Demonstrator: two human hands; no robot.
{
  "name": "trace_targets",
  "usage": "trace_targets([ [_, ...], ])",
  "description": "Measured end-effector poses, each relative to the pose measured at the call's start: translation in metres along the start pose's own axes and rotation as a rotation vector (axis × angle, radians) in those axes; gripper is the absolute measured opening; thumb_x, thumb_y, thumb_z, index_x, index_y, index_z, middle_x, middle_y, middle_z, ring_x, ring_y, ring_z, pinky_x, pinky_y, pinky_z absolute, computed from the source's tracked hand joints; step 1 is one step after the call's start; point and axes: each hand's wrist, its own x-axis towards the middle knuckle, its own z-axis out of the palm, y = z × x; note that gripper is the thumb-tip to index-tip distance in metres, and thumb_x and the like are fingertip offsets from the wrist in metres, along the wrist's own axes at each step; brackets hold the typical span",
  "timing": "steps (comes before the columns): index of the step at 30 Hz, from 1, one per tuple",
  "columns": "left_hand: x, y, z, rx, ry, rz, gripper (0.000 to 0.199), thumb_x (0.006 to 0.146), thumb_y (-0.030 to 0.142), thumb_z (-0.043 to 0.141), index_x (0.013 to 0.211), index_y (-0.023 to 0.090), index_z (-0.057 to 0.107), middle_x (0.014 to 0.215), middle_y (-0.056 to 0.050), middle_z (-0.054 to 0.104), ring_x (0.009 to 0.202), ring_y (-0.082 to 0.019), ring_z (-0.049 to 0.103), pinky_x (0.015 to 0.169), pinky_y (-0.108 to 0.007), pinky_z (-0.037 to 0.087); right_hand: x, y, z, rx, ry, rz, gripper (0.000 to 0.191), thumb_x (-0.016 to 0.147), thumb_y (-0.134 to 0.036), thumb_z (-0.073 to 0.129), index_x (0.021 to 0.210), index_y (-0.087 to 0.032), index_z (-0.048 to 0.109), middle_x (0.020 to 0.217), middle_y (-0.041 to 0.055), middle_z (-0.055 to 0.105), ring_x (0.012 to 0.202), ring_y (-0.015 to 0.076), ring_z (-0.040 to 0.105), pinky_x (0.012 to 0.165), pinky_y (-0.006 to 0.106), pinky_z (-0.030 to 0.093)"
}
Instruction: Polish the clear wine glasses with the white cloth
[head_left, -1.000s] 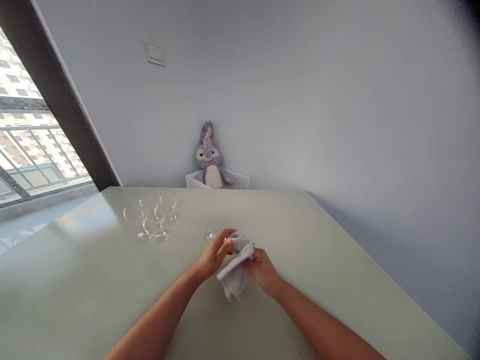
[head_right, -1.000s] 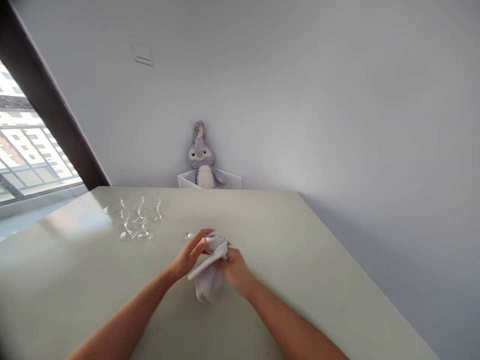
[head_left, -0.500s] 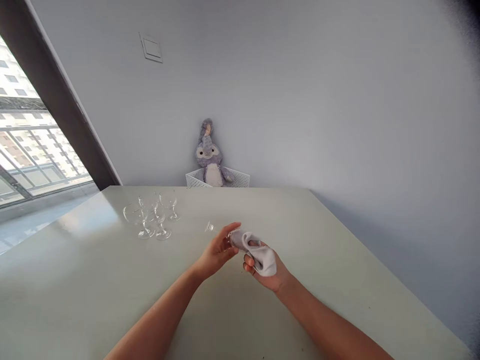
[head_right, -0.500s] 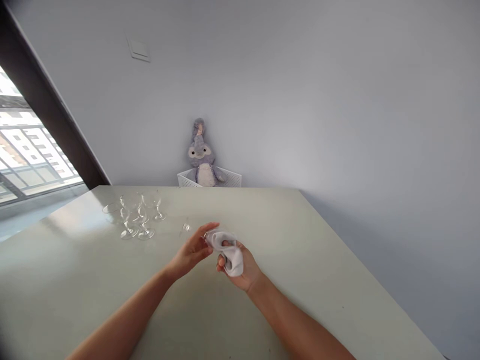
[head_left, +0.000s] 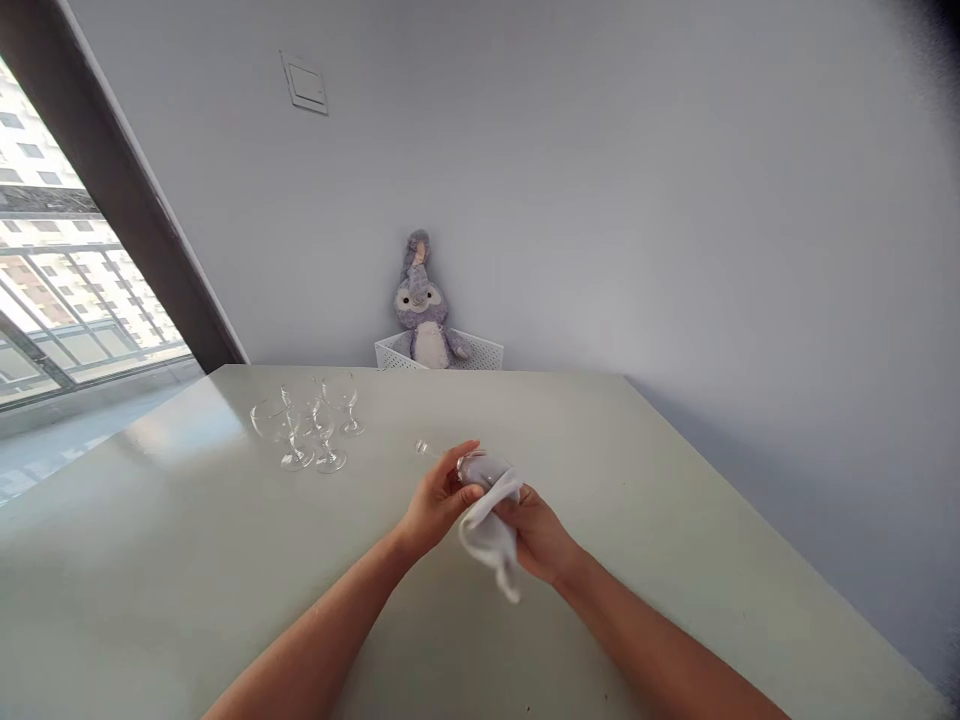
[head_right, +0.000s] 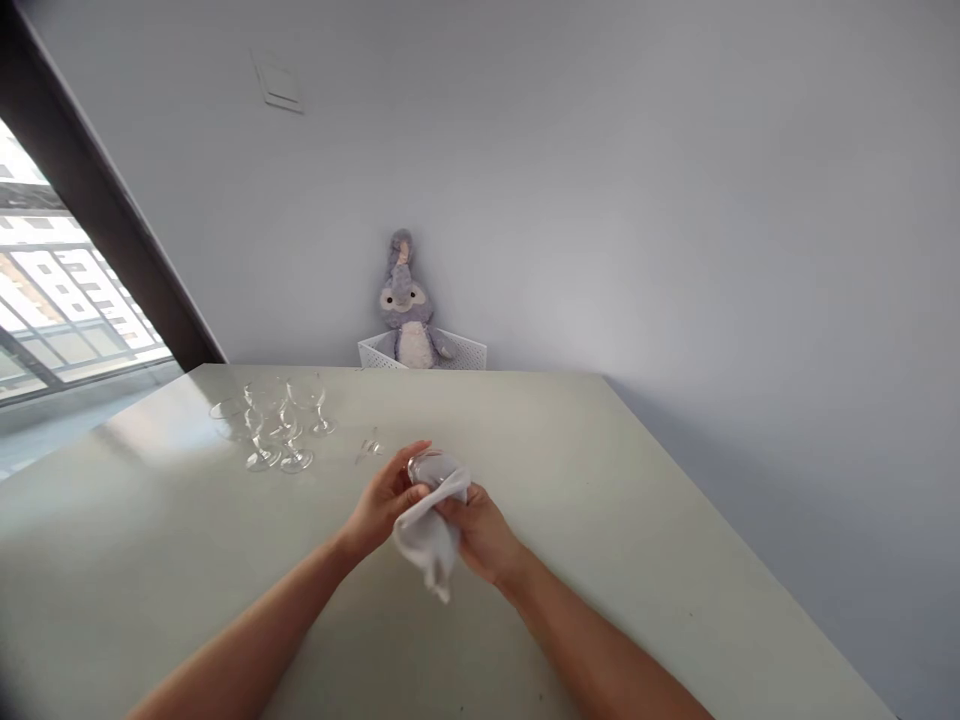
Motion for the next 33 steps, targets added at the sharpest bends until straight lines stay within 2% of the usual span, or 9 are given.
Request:
trace_targets([
  [3, 0.001, -0.002, -0.004, 0.131, 0.027, -0.082, 0.045, 0.082, 0.047, 0.041, 0.117, 0.019, 0.045, 0.07, 0.0, 0.056, 0.062, -0.012, 0.053, 0.061, -0.026, 0.045, 0.0, 0.005, 0.003, -0.187, 0.004, -0.058, 0.016, 0.063, -0.028, 0.071, 0.074, -0.017, 0.066, 0.073, 0.0011, 0.063, 0.073, 0.0163, 0.056, 0.068, 0.028, 0.042],
  [5, 0.001, -0.005, -0.006, 0.166, -0.026, -0.102, 0.045, 0.086, 0.046, 0.032, 0.121, 0.02, 0.042, 0.07, 0.0, 0.056, 0.062, -0.012, 0.053, 0.062, -0.027, 0.045, 0.001, 0.002, 0.003, -0.09, 0.032, -0.05, 0.019, 0.064, -0.029, 0.07, 0.079, -0.017, 0.066, 0.076, 0.002, 0.065, 0.074, 0.0171, 0.057, 0.069, 0.029, 0.042],
  [9, 0.0, -0.012, -0.004, 0.125, -0.106, 0.067, 0.053, 0.082, 0.037, 0.046, 0.132, 0.026, 0.028, 0.113, -0.008, 0.052, 0.097, -0.018, 0.052, 0.083, -0.034, 0.043, 0.004, -0.01, -0.002, 0.292, 0.074, 0.038, 0.021, 0.07, -0.032, 0.065, 0.085, -0.018, 0.063, 0.069, 0.0009, 0.064, 0.053, 0.0117, 0.054, 0.053, 0.025, 0.043],
  [12, 0.001, -0.016, -0.003, 0.07, -0.083, 0.163, 0.051, 0.079, 0.032, 0.053, 0.127, 0.027, 0.038, 0.13, -0.01, 0.039, 0.111, -0.022, 0.043, 0.09, -0.035, 0.039, 0.003, -0.008, 0.0, 0.348, 0.064, 0.042, 0.019, 0.069, -0.029, 0.066, 0.084, -0.018, 0.062, 0.071, 0.0006, 0.063, 0.054, 0.0106, 0.054, 0.052, 0.023, 0.042],
  [18, 0.001, -0.014, -0.008, 0.058, -0.007, -0.046, 0.045, 0.078, 0.044, 0.05, 0.115, 0.018, 0.048, 0.079, -0.004, 0.059, 0.07, -0.014, 0.054, 0.066, -0.027, 0.045, -0.003, 0.016, 0.008, -0.176, 0.075, -0.091, 0.014, 0.069, -0.028, 0.064, 0.077, -0.016, 0.063, 0.071, 0.0002, 0.06, 0.067, 0.0135, 0.051, 0.061, 0.025, 0.04],
  [21, -0.001, -0.01, -0.007, 0.121, 0.003, -0.065, 0.042, 0.084, 0.046, 0.035, 0.111, 0.018, 0.051, 0.08, -0.004, 0.058, 0.073, -0.015, 0.053, 0.07, -0.028, 0.044, -0.003, 0.016, 0.006, -0.43, 0.122, -0.181, 0.012, 0.067, -0.027, 0.065, 0.065, -0.016, 0.061, 0.065, -0.0007, 0.057, 0.066, 0.0142, 0.049, 0.062, 0.025, 0.039],
  [26, -0.001, -0.008, -0.005, -0.001, -0.132, -0.056, 0.055, 0.078, 0.039, 0.053, 0.128, 0.025, 0.035, 0.115, -0.008, 0.048, 0.094, -0.018, 0.051, 0.079, -0.029, 0.043, 0.001, 0.0, 0.001, 0.051, 0.099, 0.011, 0.025, 0.074, -0.041, 0.057, 0.081, -0.018, 0.061, 0.06, -0.0001, 0.057, 0.05, 0.0116, 0.05, 0.052, 0.025, 0.039],
  [29, 0.001, -0.011, -0.006, 0.047, -0.127, -0.071, 0.056, 0.076, 0.039, 0.055, 0.127, 0.023, 0.036, 0.102, -0.007, 0.053, 0.081, -0.015, 0.053, 0.069, -0.026, 0.044, 0.002, 0.0, 0.001, 0.094, 0.069, 0.024, 0.025, 0.07, -0.04, 0.063, 0.078, -0.016, 0.062, 0.061, 0.0006, 0.058, 0.052, 0.0116, 0.05, 0.052, 0.024, 0.039],
  [33, 0.002, -0.014, -0.01, 0.455, -0.052, -0.105, 0.051, 0.082, 0.042, 0.045, 0.128, 0.022, 0.036, 0.064, 0.002, 0.053, 0.055, -0.011, 0.047, 0.055, -0.023, 0.038, 0.007, 0.007, -0.005, -0.132, 0.198, -0.118, 0.026, 0.065, -0.035, 0.068, 0.081, -0.015, 0.065, 0.069, 0.0015, 0.061, 0.064, 0.014, 0.051, 0.06, 0.026, 0.039],
])
